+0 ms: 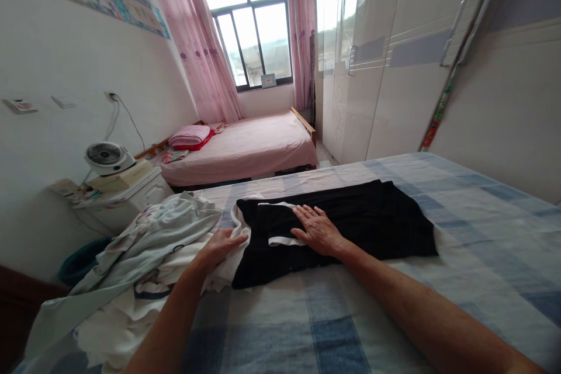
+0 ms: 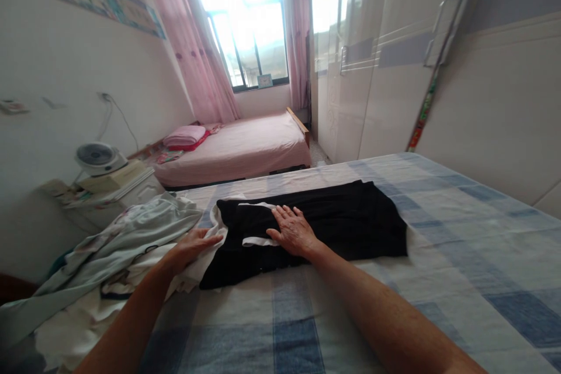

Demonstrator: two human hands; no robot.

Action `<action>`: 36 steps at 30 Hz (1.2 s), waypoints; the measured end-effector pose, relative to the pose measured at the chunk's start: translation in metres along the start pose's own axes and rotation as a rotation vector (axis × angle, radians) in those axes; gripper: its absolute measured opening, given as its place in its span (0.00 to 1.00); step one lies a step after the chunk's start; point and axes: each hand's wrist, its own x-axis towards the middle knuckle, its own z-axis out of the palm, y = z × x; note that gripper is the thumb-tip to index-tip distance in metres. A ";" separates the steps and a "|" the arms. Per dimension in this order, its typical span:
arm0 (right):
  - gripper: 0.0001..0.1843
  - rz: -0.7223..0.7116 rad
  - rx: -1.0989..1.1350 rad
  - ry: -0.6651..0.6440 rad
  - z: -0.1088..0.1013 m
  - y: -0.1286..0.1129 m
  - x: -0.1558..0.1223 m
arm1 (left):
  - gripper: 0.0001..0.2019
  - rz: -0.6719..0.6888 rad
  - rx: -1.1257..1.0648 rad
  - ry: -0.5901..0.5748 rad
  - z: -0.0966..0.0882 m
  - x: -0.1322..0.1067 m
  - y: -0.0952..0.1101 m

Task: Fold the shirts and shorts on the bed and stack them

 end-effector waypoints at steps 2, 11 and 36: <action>0.37 0.000 0.004 0.001 0.000 0.000 0.000 | 0.14 -0.068 -0.280 -0.044 0.001 0.000 0.000; 0.37 -0.001 0.007 0.007 0.000 0.000 -0.001 | 0.17 -0.050 -0.402 -0.048 0.013 0.003 -0.002; 0.36 -0.036 0.083 0.041 -0.002 -0.002 0.000 | 0.27 0.016 -0.451 -0.092 0.030 -0.006 0.003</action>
